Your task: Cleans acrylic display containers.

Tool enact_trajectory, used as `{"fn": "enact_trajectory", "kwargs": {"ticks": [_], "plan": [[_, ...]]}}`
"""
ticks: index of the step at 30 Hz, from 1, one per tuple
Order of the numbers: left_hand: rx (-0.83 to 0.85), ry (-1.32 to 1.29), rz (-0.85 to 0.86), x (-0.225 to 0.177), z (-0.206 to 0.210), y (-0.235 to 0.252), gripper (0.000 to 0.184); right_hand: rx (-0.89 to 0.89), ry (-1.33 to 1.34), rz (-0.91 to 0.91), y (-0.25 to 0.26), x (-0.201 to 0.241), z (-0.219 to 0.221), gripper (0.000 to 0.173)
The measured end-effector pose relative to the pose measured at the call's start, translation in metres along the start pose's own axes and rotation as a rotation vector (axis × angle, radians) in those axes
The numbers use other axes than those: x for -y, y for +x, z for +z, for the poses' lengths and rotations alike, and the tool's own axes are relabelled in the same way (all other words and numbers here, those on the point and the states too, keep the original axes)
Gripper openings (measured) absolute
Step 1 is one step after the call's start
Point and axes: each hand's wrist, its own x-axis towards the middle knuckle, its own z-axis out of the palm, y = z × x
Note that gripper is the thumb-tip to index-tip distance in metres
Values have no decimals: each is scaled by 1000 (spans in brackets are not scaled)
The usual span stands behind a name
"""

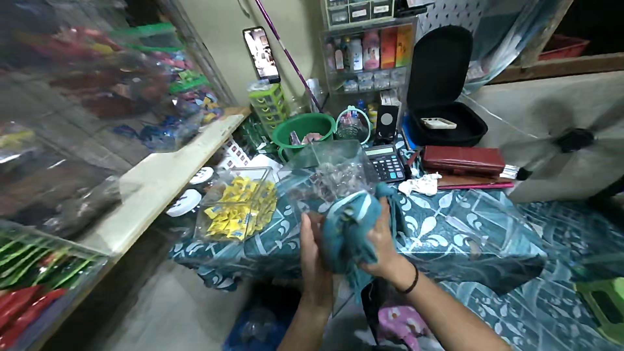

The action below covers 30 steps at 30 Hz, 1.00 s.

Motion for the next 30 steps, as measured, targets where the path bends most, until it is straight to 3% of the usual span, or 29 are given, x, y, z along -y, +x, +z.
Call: {"fn": "enact_trajectory", "kwargs": {"ticks": [2,4,6,9,12,14,17,21,24,26,30], "plan": [[-37,-321,-44,-3,7,7,58,-48,78,224,-4,-11,3,63],[-17,-469,-60,-3,8,11,60,-46,101,381,-5,-7,6,73],[-40,-428,-19,-1,11,15,60,-42,87,343,-6,10,10,76],[-57,-182,85,2,10,23,60,31,92,208,-18,47,12,67],[-42,-334,-38,-2,2,37,72,66,135,76,-35,58,17,49],[16,-410,-54,-3,-5,35,67,53,97,39,-35,47,15,43],[101,-427,48,0,-10,23,61,36,90,170,-31,21,7,52],[155,-663,-8,5,-10,17,56,-54,103,327,0,2,-3,54],[-25,-314,6,7,4,7,60,-83,18,263,21,6,-5,54],[-144,40,7,7,15,-5,49,-62,19,163,24,14,-3,54],[-190,252,-40,7,14,-23,41,-44,128,18,39,19,-7,43]]}}
